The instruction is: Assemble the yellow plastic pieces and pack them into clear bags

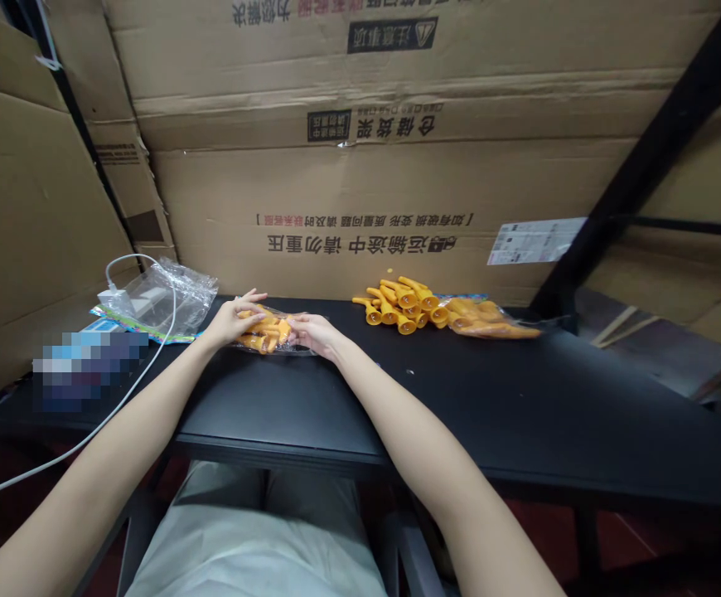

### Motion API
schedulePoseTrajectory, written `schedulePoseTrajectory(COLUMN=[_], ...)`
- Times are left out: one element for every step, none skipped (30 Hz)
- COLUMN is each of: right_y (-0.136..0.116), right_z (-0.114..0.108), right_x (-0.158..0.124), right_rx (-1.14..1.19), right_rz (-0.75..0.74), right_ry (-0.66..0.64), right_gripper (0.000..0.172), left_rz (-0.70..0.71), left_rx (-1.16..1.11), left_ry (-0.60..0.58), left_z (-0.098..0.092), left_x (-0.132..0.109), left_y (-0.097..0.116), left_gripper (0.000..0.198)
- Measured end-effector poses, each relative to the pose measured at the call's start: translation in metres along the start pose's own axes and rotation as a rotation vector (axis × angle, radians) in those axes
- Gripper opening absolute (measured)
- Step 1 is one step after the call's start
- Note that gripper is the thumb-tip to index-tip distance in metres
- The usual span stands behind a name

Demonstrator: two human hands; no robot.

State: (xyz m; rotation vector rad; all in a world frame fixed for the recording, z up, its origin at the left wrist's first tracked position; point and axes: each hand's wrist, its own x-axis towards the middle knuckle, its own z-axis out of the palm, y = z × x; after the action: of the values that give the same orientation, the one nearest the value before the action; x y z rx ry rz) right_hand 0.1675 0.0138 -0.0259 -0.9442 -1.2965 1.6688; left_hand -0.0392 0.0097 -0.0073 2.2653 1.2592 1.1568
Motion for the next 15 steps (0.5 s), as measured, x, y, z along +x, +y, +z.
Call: schedulePoseTrajectory(right_y=[0.001, 0.002, 0.003, 0.004, 0.004, 0.005, 0.005, 0.006, 0.006, 0.007, 0.007, 0.007, 0.007, 0.007, 0.007], right_z=[0.002, 0.004, 0.005, 0.007, 0.008, 0.009, 0.01, 0.01, 0.01, 0.011, 0.011, 0.011, 0.011, 0.012, 0.012], right_x=[0.0, 0.0, 0.001, 0.001, 0.001, 0.002, 0.002, 0.002, 0.002, 0.002, 0.002, 0.002, 0.001, 0.001, 0.0], right_rx=[0.027, 0.05, 0.058, 0.042, 0.01, -0.029, -0.072, -0.113, -0.15, -0.179, -0.201, -0.219, -0.236, -0.252, -0.268], right_rz=[-0.006, -0.003, 0.004, 0.006, 0.006, 0.004, 0.002, -0.003, -0.007, -0.011, -0.016, -0.026, -0.042, -0.059, -0.074], right_ry=[-0.004, -0.004, 0.005, 0.019, 0.043, 0.072, 0.099, 0.119, 0.128, 0.128, 0.124, 0.119, 0.116, 0.115, 0.115], right_gripper=[0.008, 0.012, 0.014, 0.016, 0.017, 0.018, 0.019, 0.02, 0.021, 0.021, 0.021, 0.022, 0.023, 0.024, 0.026], left_rz=[0.007, 0.008, 0.001, -0.017, -0.045, -0.08, -0.125, -0.178, -0.233, -0.286, -0.337, -0.379, -0.409, -0.431, -0.446], left_rx=[0.0, -0.002, -0.003, -0.001, 0.005, 0.018, 0.038, 0.062, 0.086, 0.105, 0.114, 0.114, 0.11, 0.097, 0.075], left_ry=[0.003, 0.014, 0.037, 0.072, 0.116, 0.165, 0.209, 0.238, 0.236, 0.216, 0.185, 0.155, 0.132, 0.117, 0.109], left_z=[-0.001, -0.002, -0.004, -0.005, -0.007, -0.009, -0.01, -0.011, -0.011, -0.01, -0.009, -0.007, -0.004, -0.002, 0.0], left_x=[0.0, 0.001, 0.001, 0.001, 0.001, 0.001, 0.001, 0.0, -0.001, -0.002, -0.003, -0.003, -0.004, -0.004, -0.004], left_y=[-0.001, -0.002, -0.004, -0.007, -0.011, -0.016, -0.022, -0.028, -0.035, -0.04, -0.046, -0.05, -0.054, -0.057, -0.059], left_gripper=[0.013, 0.014, 0.015, 0.018, 0.021, 0.024, 0.028, 0.033, 0.04, 0.047, 0.052, 0.055, 0.056, 0.056, 0.056])
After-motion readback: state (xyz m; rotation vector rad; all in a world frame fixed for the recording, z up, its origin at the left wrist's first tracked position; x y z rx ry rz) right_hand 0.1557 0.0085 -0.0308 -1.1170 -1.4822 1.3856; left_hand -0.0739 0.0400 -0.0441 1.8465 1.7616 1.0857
